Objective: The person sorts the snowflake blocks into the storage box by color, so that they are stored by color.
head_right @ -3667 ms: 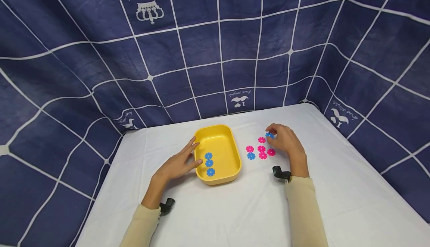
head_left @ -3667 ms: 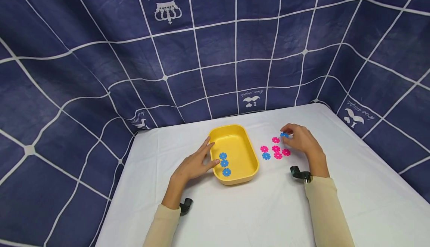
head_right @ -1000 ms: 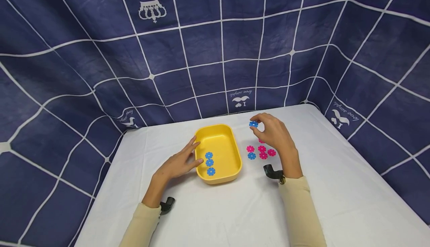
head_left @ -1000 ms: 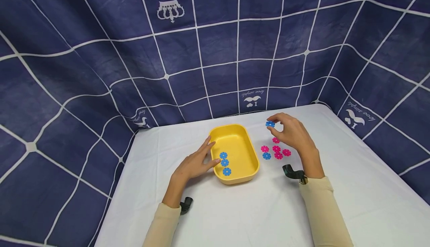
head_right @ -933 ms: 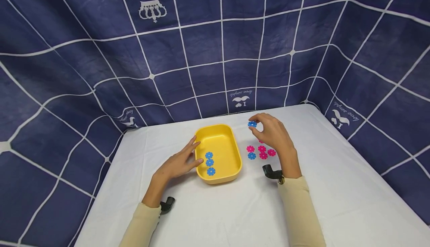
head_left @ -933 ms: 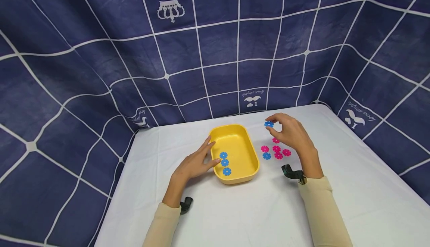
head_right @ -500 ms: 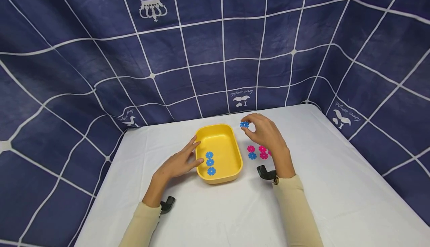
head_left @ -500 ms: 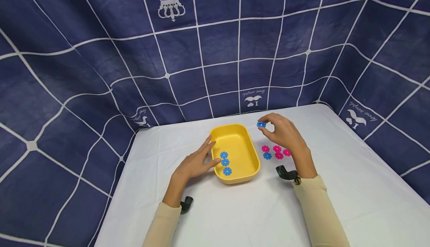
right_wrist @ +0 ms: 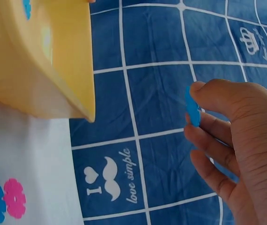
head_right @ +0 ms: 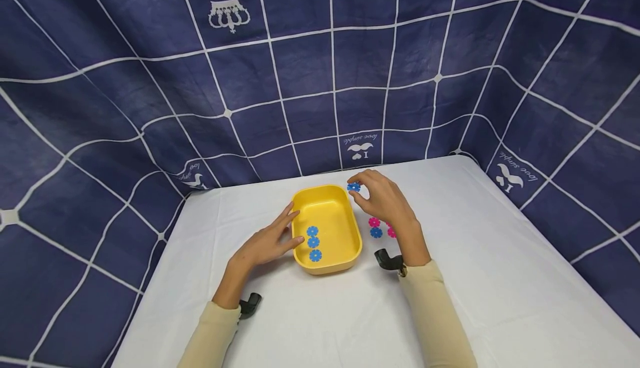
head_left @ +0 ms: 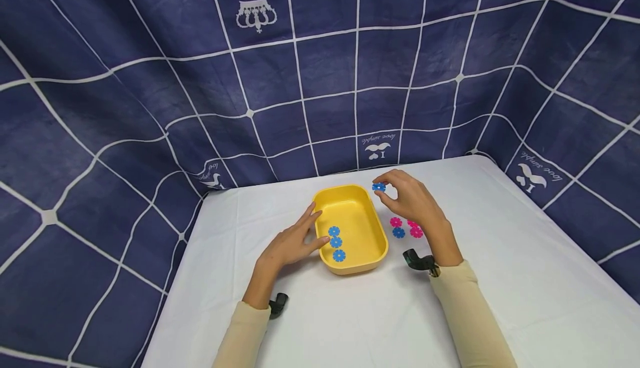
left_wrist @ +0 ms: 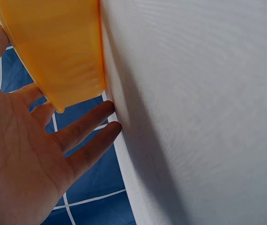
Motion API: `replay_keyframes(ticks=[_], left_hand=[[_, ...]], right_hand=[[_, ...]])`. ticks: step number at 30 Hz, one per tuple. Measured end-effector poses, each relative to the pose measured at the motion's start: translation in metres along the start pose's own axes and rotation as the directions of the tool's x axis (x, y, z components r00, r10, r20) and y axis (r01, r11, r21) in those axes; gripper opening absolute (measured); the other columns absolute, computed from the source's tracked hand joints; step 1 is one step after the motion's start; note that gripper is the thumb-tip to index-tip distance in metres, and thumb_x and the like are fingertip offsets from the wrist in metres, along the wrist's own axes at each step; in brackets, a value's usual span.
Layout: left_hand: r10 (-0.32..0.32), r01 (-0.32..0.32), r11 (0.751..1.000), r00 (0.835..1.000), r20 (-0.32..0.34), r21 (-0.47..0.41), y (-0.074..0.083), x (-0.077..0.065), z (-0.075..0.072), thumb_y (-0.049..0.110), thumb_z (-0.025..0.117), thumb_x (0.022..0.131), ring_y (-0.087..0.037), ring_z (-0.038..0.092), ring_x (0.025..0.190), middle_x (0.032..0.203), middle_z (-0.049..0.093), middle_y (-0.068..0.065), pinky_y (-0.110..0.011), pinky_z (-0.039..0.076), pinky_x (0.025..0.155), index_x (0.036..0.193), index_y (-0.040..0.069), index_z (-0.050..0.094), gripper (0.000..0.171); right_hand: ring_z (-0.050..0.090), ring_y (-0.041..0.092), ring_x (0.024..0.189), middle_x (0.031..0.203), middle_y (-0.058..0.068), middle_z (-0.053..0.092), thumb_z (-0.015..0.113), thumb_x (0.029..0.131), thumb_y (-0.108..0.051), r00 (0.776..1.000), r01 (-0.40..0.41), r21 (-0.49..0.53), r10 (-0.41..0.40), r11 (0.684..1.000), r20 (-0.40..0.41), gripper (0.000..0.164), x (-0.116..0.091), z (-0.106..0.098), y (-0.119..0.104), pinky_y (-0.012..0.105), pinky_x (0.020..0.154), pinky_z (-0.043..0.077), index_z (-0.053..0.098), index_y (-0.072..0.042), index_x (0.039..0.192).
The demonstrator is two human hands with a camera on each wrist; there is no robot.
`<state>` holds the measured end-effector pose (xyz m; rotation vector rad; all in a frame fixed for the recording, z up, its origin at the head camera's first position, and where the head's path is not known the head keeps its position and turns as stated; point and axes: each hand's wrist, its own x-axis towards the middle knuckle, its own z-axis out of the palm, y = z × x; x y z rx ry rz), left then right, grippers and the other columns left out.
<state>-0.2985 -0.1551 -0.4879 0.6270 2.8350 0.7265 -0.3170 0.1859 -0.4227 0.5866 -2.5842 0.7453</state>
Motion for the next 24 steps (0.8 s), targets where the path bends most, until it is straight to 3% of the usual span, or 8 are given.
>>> replay_keyframes(ticks=[24], left_hand=[[-0.013,0.013,1.000,1.000,0.004,0.006,0.000,0.002,0.000,0.079,0.054,0.097,-0.031,0.049,0.152,0.179,0.003,0.023,-0.059,0.044,0.119,0.172,0.036,0.029,0.090]], right_hand=[[0.070,0.027,0.110,0.119,0.007,0.075,0.083,0.096,-0.019,0.997,0.069,0.067,-0.070,0.995,0.020,0.028,0.016,0.022,-0.023,0.047,0.098,0.062,0.076,-0.013,0.123]])
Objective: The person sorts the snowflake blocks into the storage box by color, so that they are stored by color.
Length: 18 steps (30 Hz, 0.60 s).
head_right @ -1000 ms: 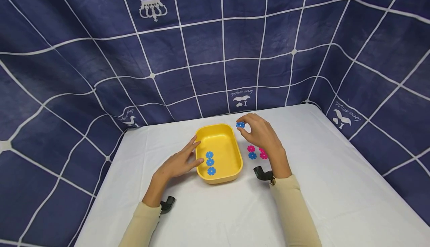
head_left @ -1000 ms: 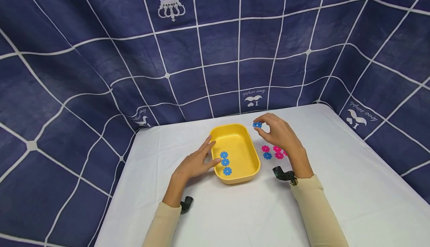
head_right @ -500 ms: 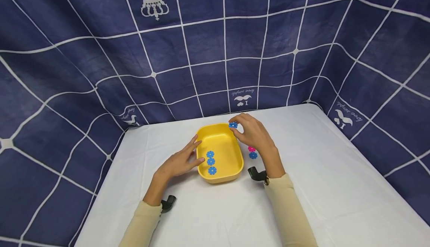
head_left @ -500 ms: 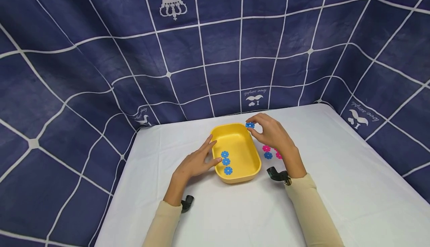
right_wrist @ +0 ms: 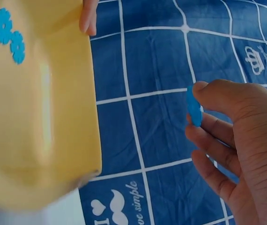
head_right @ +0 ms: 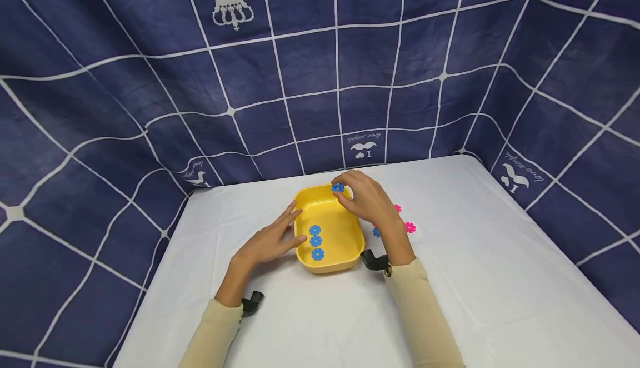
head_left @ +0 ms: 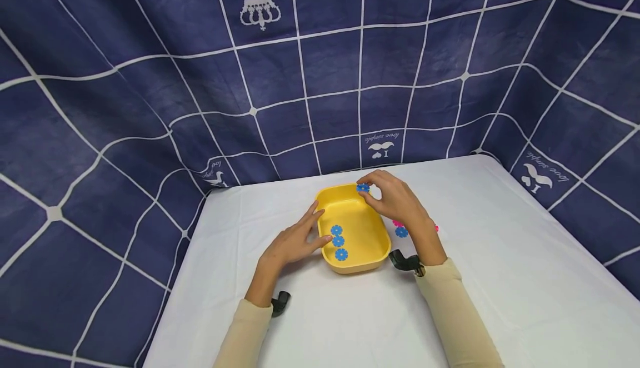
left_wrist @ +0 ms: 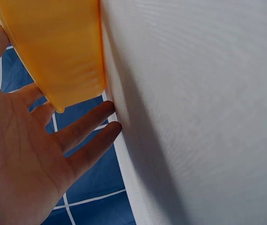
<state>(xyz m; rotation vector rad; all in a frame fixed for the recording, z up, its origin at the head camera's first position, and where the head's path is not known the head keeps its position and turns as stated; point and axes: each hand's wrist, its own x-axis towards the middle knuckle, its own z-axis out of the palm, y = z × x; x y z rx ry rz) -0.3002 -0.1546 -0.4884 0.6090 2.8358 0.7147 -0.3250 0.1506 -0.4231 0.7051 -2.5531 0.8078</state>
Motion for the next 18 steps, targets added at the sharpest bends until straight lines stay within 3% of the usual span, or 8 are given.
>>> replay_keyframes(ticks=[18], left_hand=[[-0.003,0.003,1.000,1.000,0.008,0.009,0.000,0.001,0.000,0.083,0.050,0.096,-0.032,0.050,0.151,0.179,0.002,0.023,-0.059,0.045,0.118,0.172,0.035,0.028,0.092]], right_hand=[[0.072,0.027,0.109,0.121,0.007,0.075,0.083,0.097,-0.020,0.999,0.042,0.051,-0.042,0.998,0.005,0.027,0.019,0.021,-0.015,0.046,0.097,0.062,0.076,-0.013,0.122]])
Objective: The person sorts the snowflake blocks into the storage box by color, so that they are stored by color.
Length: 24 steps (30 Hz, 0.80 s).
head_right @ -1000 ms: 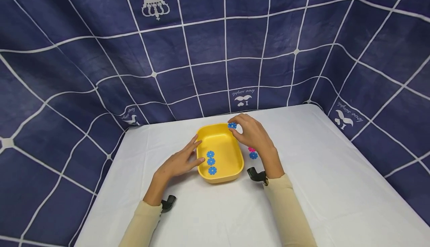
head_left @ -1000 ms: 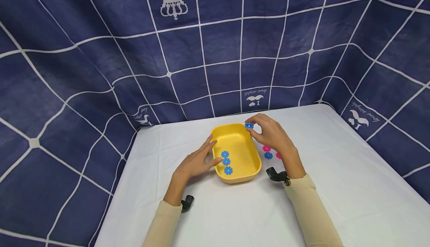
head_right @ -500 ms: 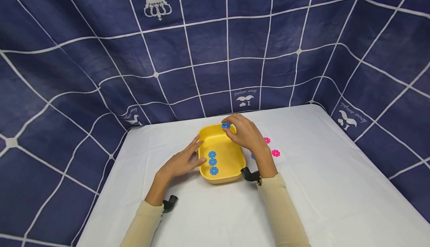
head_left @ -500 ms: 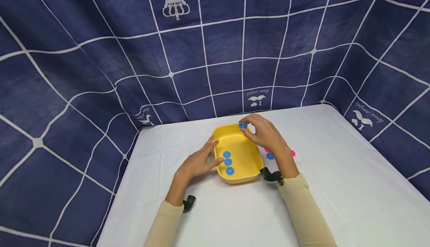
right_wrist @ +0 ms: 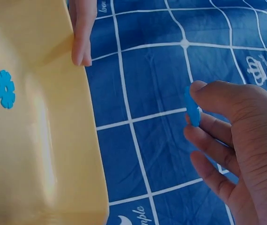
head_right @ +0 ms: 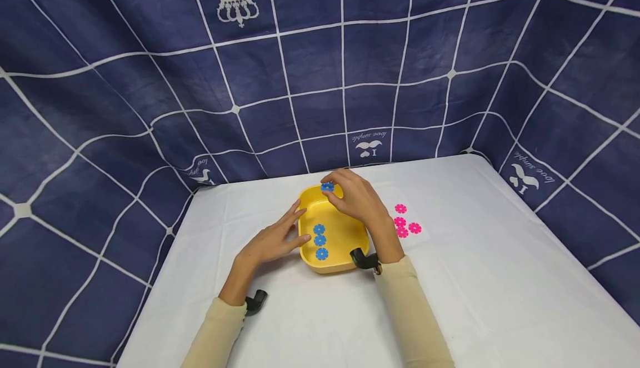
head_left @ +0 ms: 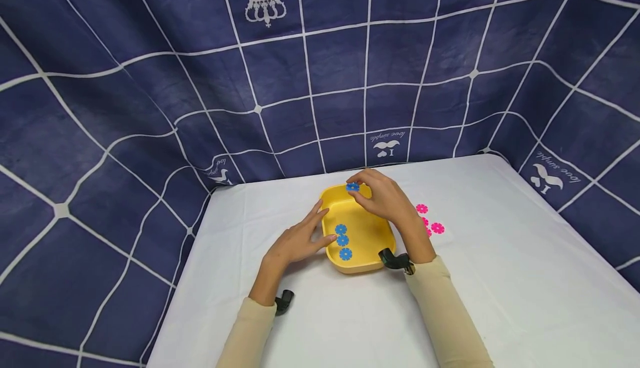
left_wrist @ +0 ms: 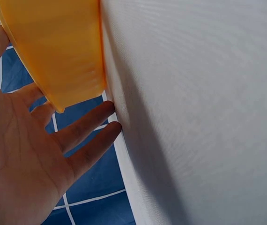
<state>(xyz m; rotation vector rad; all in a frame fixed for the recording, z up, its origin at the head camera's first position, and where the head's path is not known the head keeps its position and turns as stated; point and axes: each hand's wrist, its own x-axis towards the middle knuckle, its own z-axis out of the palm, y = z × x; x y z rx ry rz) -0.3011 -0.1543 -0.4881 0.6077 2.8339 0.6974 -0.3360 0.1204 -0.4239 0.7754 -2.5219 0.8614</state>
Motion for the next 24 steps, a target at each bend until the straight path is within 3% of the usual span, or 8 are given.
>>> replay_keyframes(ticks=[24], left_hand=[[-0.006,0.006,1.000,1.000,-0.009,0.006,-0.001,0.001,0.001,0.075,0.055,0.099,-0.033,0.053,0.148,0.178,0.002,0.025,-0.060,0.047,0.115,0.172,0.036,0.029,0.087]], right_hand=[[0.070,0.025,0.111,0.121,0.006,0.073,0.080,0.099,-0.023,0.998,-0.035,0.010,0.034,0.999,0.054,0.028,0.011,0.023,-0.002,0.045,0.101,0.060,0.075,-0.013,0.124]])
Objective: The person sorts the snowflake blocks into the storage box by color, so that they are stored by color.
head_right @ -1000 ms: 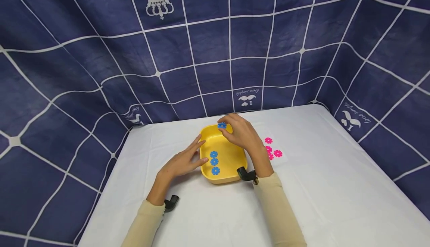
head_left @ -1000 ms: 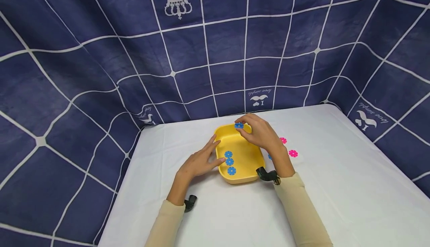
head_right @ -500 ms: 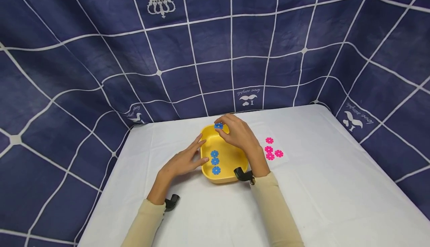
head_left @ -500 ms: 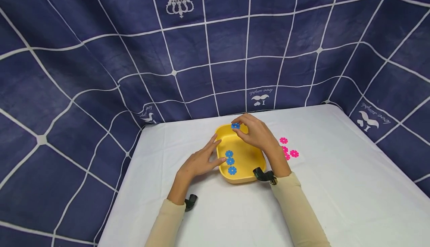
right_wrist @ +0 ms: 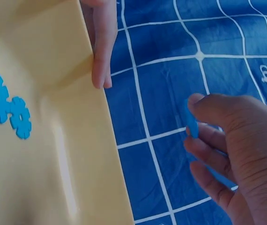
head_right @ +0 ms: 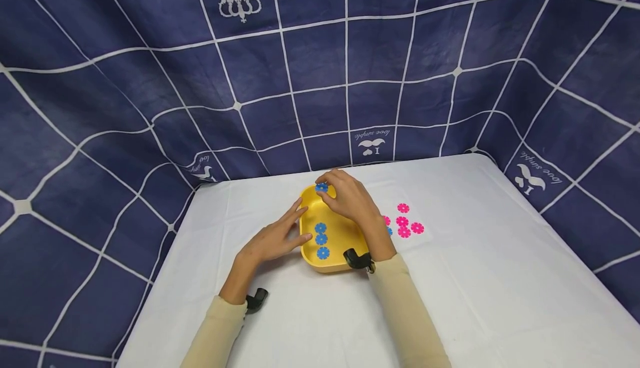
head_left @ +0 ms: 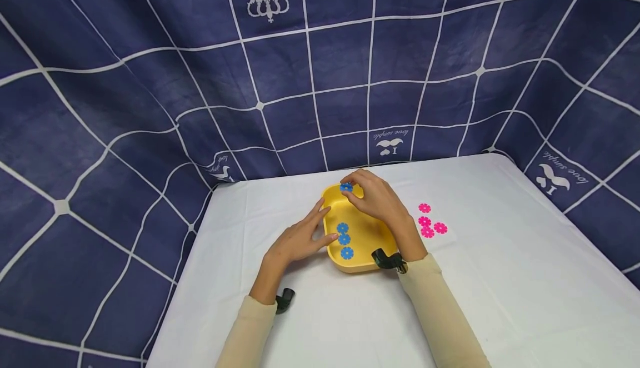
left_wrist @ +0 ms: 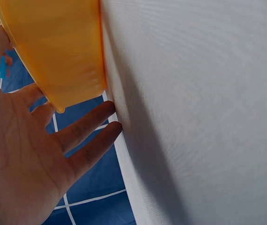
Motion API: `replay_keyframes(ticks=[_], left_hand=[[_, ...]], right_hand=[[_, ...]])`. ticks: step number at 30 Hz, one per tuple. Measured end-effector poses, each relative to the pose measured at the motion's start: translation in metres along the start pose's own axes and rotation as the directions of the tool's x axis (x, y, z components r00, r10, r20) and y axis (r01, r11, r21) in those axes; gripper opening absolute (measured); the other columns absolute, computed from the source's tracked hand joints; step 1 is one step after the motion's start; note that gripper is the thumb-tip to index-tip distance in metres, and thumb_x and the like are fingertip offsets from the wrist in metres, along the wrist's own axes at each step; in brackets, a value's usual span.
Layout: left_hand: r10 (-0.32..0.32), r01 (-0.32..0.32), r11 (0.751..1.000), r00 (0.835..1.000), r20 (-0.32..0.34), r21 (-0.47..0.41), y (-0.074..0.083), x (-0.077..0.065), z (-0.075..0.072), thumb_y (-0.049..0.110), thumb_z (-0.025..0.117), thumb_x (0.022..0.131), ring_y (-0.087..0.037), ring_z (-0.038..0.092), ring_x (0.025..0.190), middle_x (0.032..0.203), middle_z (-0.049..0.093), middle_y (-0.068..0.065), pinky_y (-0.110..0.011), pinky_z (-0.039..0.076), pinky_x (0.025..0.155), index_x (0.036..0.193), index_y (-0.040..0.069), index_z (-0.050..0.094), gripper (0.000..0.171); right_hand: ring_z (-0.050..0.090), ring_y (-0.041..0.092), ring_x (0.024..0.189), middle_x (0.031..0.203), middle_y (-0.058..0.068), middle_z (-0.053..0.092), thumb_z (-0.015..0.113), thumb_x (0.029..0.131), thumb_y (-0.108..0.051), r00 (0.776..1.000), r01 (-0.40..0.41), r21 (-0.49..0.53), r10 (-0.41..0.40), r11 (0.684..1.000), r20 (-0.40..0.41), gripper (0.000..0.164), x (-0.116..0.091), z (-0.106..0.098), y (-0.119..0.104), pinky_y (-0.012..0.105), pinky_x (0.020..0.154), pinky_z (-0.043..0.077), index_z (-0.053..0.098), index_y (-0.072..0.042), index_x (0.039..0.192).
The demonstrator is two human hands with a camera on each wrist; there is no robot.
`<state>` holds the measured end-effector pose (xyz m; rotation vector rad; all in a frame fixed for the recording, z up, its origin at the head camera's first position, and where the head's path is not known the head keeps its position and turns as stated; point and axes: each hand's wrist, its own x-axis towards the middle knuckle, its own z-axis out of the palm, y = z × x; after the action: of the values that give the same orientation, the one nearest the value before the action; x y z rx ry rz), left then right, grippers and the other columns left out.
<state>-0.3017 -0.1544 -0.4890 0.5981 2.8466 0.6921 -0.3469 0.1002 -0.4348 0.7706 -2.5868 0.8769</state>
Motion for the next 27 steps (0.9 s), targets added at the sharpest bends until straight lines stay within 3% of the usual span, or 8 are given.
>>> replay_keyframes(ticks=[10,17,27], left_hand=[[0.014,-0.014,1.000,1.000,-0.006,-0.022,0.000,-0.004,-0.003,0.074,0.056,0.100,-0.033,0.053,0.148,0.179,0.003,0.023,-0.061,0.047,0.114,0.172,0.035,0.028,0.086],[0.022,-0.022,1.000,1.000,-0.002,-0.012,-0.001,-0.002,-0.004,0.082,0.051,0.097,-0.033,0.052,0.149,0.179,0.001,0.023,-0.064,0.047,0.114,0.172,0.035,0.028,0.092],[0.022,-0.022,1.000,1.000,0.012,-0.014,-0.002,-0.003,-0.004,0.076,0.056,0.098,-0.035,0.055,0.146,0.179,0.002,0.021,-0.064,0.048,0.112,0.172,0.034,0.028,0.089]], right_hand=[[0.070,0.028,0.111,0.118,0.005,0.074,0.079,0.101,-0.026,0.995,-0.029,0.032,0.026,0.999,0.092,0.029,-0.003,0.009,-0.003,0.046,0.103,0.059,0.075,-0.012,0.125],[0.070,0.025,0.112,0.118,0.003,0.076,0.080,0.100,-0.023,0.991,-0.064,0.079,0.054,0.995,0.122,0.028,-0.013,0.021,-0.010,0.044,0.102,0.059,0.075,-0.010,0.124],[0.072,0.030,0.109,0.116,0.006,0.075,0.082,0.097,-0.017,0.986,-0.106,0.074,0.095,0.992,0.140,0.024,-0.022,0.045,-0.010,0.045,0.099,0.060,0.076,-0.008,0.120]])
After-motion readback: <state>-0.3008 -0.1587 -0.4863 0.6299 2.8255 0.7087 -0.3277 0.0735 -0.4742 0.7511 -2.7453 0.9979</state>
